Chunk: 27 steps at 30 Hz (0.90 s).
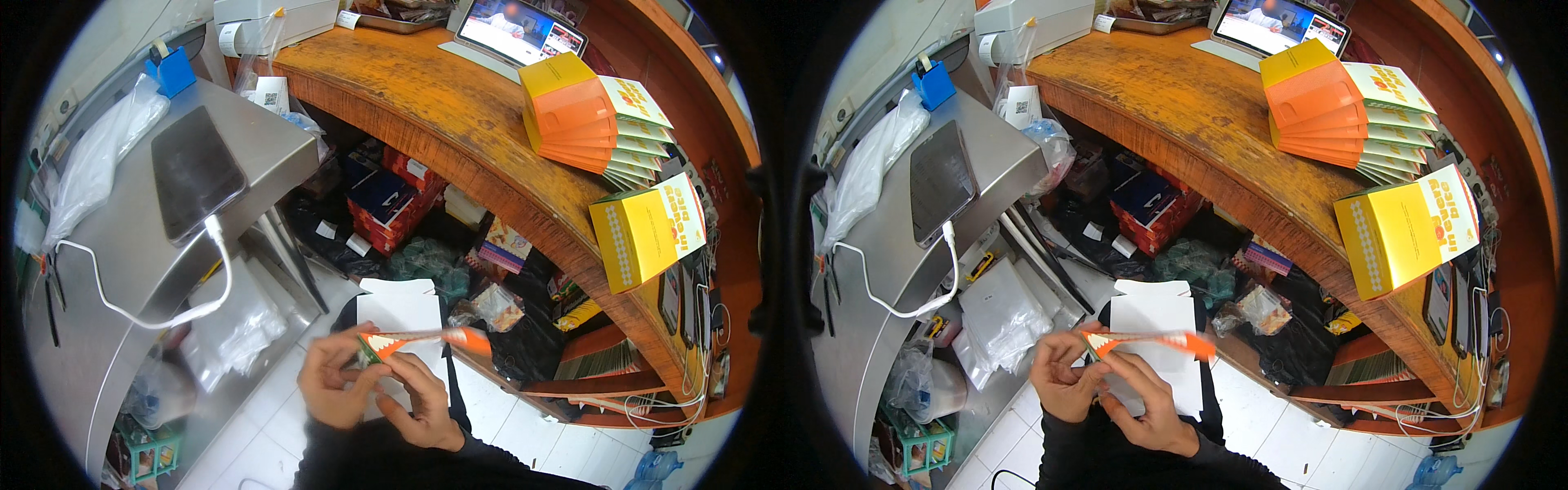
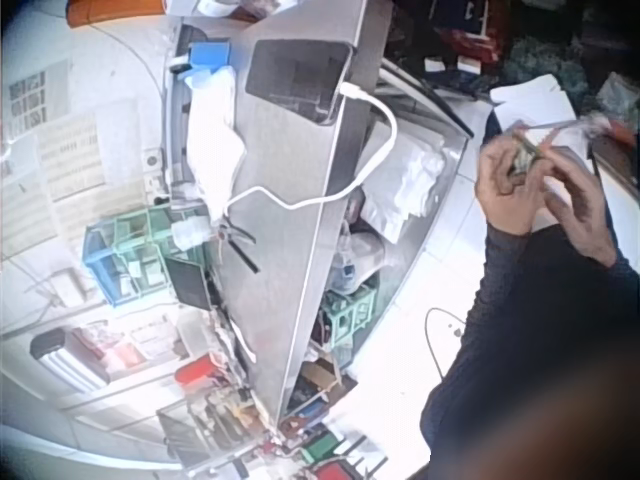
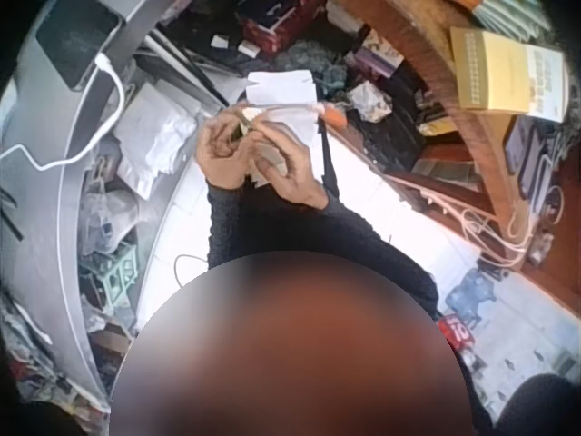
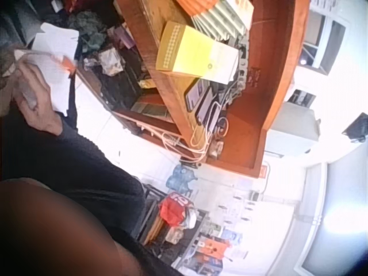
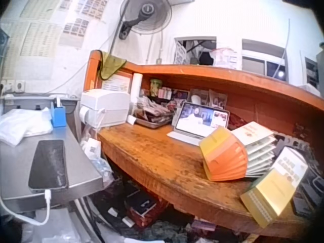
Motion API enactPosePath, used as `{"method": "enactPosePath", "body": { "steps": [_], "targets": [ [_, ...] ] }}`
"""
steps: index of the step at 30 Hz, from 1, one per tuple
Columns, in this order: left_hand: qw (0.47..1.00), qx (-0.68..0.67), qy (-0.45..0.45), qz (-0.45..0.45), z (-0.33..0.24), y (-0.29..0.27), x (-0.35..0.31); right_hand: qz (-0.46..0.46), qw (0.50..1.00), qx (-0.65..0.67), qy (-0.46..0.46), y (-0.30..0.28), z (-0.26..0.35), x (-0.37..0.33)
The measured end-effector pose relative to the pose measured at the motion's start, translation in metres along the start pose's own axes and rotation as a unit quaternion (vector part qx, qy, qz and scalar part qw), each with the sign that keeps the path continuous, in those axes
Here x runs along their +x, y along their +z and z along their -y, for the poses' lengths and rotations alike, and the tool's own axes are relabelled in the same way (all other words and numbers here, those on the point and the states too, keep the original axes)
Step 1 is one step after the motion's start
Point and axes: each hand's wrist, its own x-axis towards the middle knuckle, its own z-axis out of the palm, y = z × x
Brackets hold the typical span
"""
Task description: The person folds flat cardboard pieces into small rectangular boxes, aligning edges and tucking flaps to form the shape. Completed boxes are stacked on the counter to the right. The person repeats this process with multiple identical pieces throughout the clip.
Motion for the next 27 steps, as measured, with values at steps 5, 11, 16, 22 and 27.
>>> {"method": "enactPosePath", "body": {
  "steps": [5,11,16,22,27],
  "targets": [
    [0.996,0.080,-0.002,0.041,0.003,-0.012,-0.003,0.015,0.997,-0.047,-0.058,-0.011,0.013,0.008],
    [0.997,0.066,0.028,-0.021,-0.001,-0.022,-0.010,-0.290,0.917,-0.225,-0.156,-0.014,0.013,0.022],
    [0.994,0.004,0.019,-0.105,-0.011,-0.001,-0.001,-0.125,0.970,-0.107,-0.179,-0.032,0.010,0.026],
    [0.973,0.146,0.179,0.005,-0.002,-0.004,-0.001,-0.061,0.958,-0.194,-0.200,-0.041,0.012,0.025],
    [0.995,-0.002,0.052,0.087,0.006,-0.008,-0.013,-0.006,0.961,-0.195,-0.196,-0.045,0.021,0.027]
  ]
}}
